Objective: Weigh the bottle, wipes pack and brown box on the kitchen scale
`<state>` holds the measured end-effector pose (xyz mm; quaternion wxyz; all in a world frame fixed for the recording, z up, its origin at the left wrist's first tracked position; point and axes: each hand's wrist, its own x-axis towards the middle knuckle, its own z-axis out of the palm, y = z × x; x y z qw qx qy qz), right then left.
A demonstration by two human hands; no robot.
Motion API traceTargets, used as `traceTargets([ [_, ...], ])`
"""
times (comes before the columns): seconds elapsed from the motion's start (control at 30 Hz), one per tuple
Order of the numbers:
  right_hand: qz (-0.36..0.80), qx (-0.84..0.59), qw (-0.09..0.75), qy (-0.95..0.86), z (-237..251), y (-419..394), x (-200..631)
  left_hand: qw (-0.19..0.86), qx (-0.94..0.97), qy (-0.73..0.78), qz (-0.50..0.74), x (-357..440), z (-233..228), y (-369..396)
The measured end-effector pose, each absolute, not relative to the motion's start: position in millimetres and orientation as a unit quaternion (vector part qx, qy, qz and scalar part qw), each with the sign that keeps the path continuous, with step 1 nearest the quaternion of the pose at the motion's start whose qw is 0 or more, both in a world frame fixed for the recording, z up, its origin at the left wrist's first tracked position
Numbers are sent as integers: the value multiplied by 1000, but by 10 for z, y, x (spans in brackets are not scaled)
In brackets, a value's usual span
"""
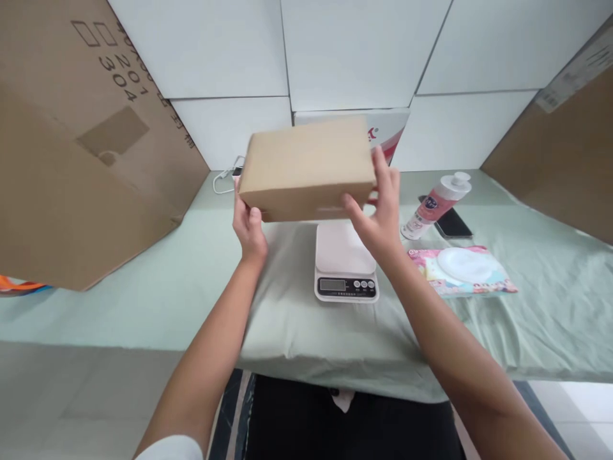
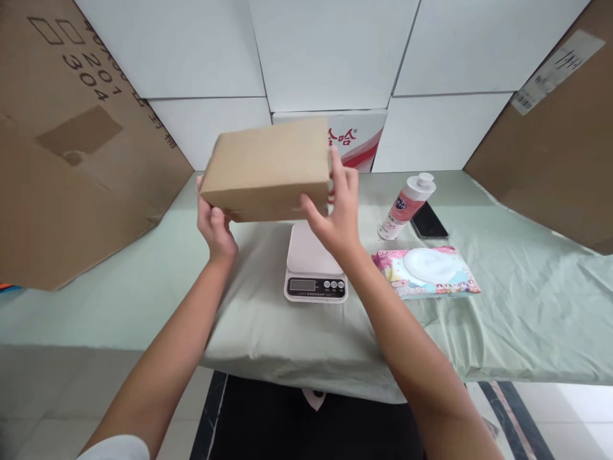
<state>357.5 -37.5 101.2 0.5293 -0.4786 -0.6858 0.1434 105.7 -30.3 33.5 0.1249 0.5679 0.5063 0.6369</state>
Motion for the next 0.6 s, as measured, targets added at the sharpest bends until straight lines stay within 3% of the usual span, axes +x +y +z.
traceTargets([
  [0.27, 43, -482, 616, -622, 479, -785, 3856, 98, 597, 451, 656, 1291, 161, -399],
  [0.4, 32, -484, 630, -607, 421, -840, 3791, 28, 580, 476, 660, 1221, 112, -409],
  [0.6, 53, -523, 617, -585, 479, -917, 3811, 7, 613, 474, 632, 1164, 106, -443],
])
